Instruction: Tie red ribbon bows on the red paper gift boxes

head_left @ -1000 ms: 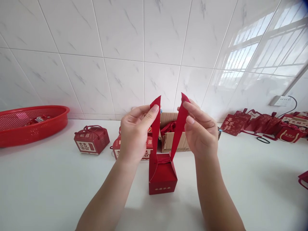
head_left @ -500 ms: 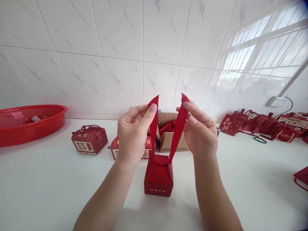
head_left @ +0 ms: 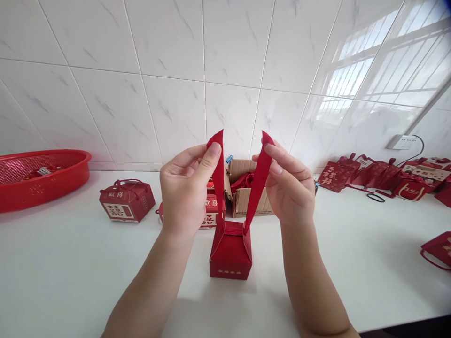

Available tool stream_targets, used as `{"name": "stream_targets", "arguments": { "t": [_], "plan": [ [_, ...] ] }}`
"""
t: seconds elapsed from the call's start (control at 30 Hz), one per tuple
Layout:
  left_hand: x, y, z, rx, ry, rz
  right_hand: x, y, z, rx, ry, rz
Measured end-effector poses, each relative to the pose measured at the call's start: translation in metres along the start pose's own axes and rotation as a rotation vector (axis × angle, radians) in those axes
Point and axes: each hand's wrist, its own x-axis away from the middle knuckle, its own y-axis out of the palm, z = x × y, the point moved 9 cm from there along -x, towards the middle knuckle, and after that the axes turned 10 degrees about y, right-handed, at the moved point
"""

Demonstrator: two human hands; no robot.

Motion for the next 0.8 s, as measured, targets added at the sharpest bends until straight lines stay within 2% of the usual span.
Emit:
{"name": "stream_targets", "arguments": {
  "t": [0.13,0.3,0.47,0.57,0.7,0.8],
  "plan": [
    [0.000,0.001,0.000,-0.014,-0.005,-0.002,0.001,-0.001,-0.002,0.095,-0.012,0.055],
    [0.003,0.008,-0.003,0.017,-0.016,-0.051,0.002,-0.003,-0.007,0.003,-0.020,0.077],
    [0.008,0.019,-0.009,0.027,-0.085,-0.145,0.005,0.000,-0.012,-0.048,0.021,0.062],
    [0.010,0.025,-0.008,0.004,-0.071,-0.218,0.007,0.000,-0.010,-0.003,0.091,0.071],
    [0.015,0.036,-0.009,-0.085,-0.056,-0.325,0.007,0.008,0.000,0.016,0.210,-0.040],
    [0.016,0.036,-0.005,-0.150,-0.023,-0.305,0.006,0.015,0.004,-0.077,0.256,-0.169]
  ]
}}
